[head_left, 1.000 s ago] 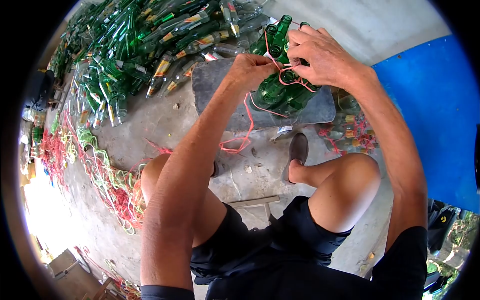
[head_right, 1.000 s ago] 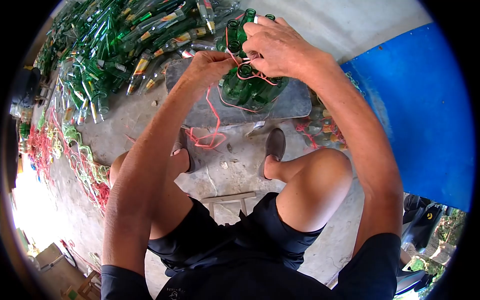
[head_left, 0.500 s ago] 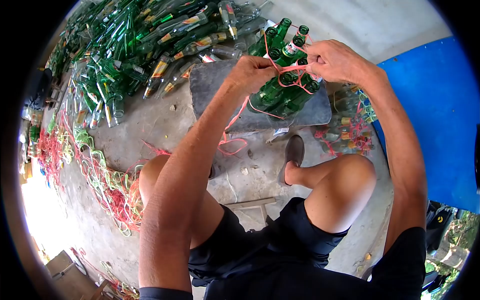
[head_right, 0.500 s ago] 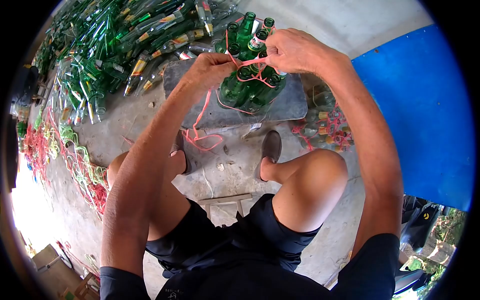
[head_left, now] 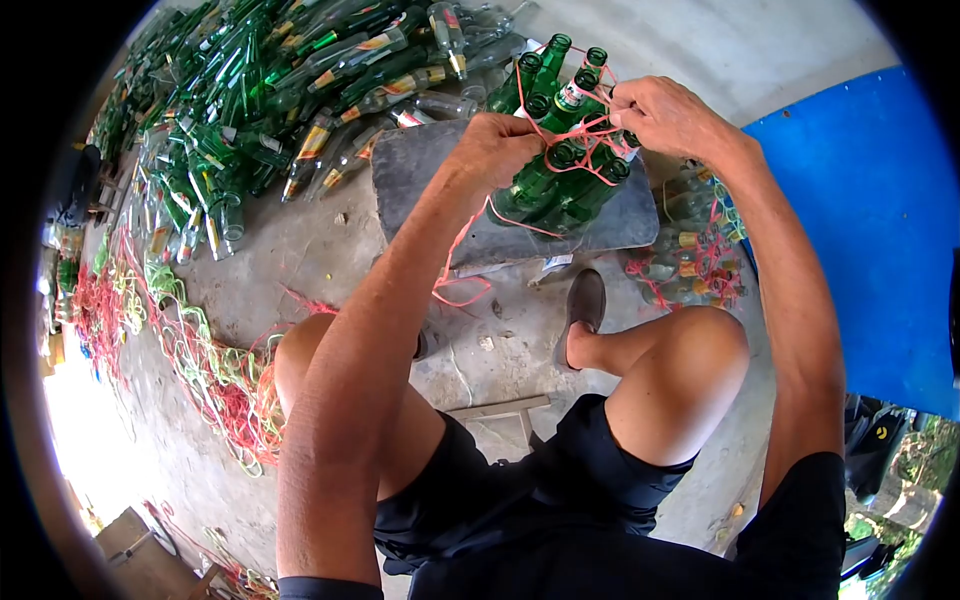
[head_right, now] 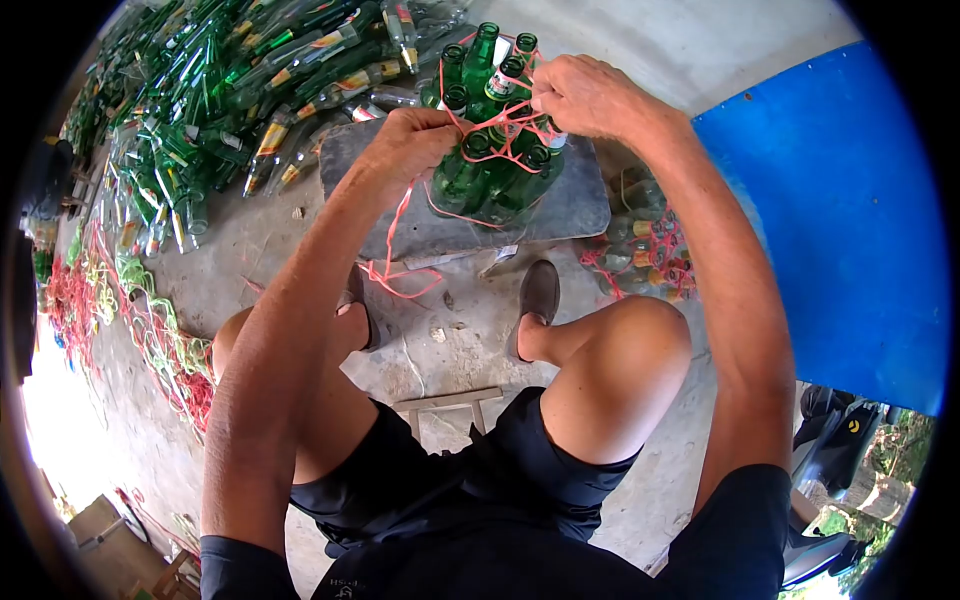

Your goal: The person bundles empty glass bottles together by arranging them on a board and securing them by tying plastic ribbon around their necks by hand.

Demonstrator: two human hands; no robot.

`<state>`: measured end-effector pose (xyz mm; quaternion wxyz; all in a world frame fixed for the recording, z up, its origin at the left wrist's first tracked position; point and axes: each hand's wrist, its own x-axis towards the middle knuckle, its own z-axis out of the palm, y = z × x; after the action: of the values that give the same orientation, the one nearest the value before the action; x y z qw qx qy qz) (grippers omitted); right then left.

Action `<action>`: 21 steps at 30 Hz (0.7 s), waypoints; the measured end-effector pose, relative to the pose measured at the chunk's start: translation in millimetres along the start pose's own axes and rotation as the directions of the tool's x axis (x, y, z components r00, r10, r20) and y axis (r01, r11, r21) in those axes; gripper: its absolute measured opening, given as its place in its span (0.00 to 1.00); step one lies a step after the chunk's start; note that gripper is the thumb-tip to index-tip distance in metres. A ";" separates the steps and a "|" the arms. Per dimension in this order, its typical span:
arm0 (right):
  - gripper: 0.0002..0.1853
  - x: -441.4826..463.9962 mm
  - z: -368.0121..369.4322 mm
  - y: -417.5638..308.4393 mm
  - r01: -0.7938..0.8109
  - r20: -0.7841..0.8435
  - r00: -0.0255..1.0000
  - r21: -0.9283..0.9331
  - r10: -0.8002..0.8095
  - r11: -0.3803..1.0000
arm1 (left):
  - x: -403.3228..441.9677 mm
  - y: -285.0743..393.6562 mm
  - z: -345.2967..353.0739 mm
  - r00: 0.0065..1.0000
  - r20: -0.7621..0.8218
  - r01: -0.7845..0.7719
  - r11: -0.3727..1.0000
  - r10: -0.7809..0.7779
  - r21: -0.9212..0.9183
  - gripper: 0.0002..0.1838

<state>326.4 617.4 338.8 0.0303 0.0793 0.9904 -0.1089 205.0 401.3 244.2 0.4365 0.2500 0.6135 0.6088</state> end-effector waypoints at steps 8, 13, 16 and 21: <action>0.12 22.6 8.6 14.7 -0.003 0.021 1.000 0.023 0.002 1.000 | 2.2 2.7 3.0 1.000 -0.023 0.002 0.999 -0.001 0.036 0.13; 0.10 31.5 17.6 20.3 0.033 0.051 0.998 -0.041 -0.031 0.999 | 2.9 -0.3 1.1 0.999 -0.037 0.004 0.999 -0.002 0.033 0.13; 0.08 30.0 10.5 16.9 0.008 0.098 0.995 -0.017 -0.006 1.000 | 10.1 -1.8 -0.1 0.997 -0.062 -0.033 0.995 0.039 0.098 0.13; 0.09 24.6 24.4 23.0 0.078 -0.055 0.996 0.138 -0.071 0.987 | 9.1 1.2 -9.6 0.990 -0.082 -0.094 0.962 0.118 0.255 0.11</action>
<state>307.0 637.9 308.3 -0.0043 0.0468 0.9831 -0.1770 192.1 404.0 242.1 0.3381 0.3061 0.6915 0.5602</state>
